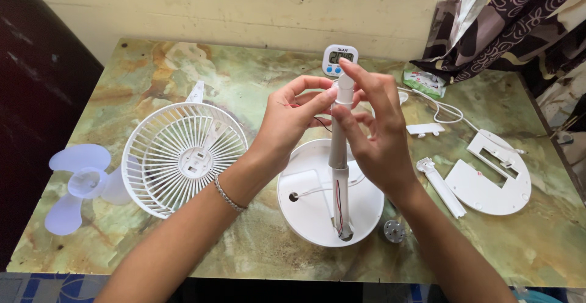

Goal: The person assembles the neck and stand of a white electric fan on a table. They connect two white plastic tubes, thread red and black wires through the joint, and secure the connection with a screwdriver. The fan blade, cage, and base remain disassembled on the table.

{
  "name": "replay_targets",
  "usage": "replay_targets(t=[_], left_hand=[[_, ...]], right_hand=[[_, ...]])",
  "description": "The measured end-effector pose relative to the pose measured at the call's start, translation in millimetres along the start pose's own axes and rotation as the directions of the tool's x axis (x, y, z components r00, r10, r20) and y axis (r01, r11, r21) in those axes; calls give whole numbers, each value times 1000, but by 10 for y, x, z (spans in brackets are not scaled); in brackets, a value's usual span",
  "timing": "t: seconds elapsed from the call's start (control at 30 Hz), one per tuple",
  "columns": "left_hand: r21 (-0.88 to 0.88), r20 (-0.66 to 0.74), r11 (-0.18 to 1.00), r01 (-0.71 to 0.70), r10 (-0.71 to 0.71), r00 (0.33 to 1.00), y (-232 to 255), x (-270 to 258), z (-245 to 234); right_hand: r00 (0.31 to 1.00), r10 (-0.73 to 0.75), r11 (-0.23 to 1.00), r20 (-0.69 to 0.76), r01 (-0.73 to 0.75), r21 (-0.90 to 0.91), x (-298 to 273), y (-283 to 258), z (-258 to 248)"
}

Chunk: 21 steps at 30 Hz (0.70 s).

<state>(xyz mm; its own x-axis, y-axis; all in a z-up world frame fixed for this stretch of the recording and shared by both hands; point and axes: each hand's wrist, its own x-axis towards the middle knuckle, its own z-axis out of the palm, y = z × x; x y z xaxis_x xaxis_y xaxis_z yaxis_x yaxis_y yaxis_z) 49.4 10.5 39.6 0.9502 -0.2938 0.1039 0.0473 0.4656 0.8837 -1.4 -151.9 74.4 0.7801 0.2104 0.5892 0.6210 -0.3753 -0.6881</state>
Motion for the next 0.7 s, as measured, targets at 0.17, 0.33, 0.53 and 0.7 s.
replay_targets(t=[0.17, 0.33, 0.53, 0.7], left_hand=[[-24, -4, 998, 61, -61, 998, 23, -7, 34], [-95, -14, 993, 65, -67, 998, 8, 0, 79], [-78, -24, 997, -5, 4, 1000, 8, -48, 103], [-19, -190, 999, -51, 46, 981, -122, -302, 128]], right_hand=[[992, 122, 986, 34, -125, 112, -59, 54, -33], [997, 69, 988, -31, -64, 137, -89, 110, 2], [978, 210, 968, 18, -210, 139, -144, 42, -27], [984, 175, 975, 34, -178, 131, -174, 2, -76]])
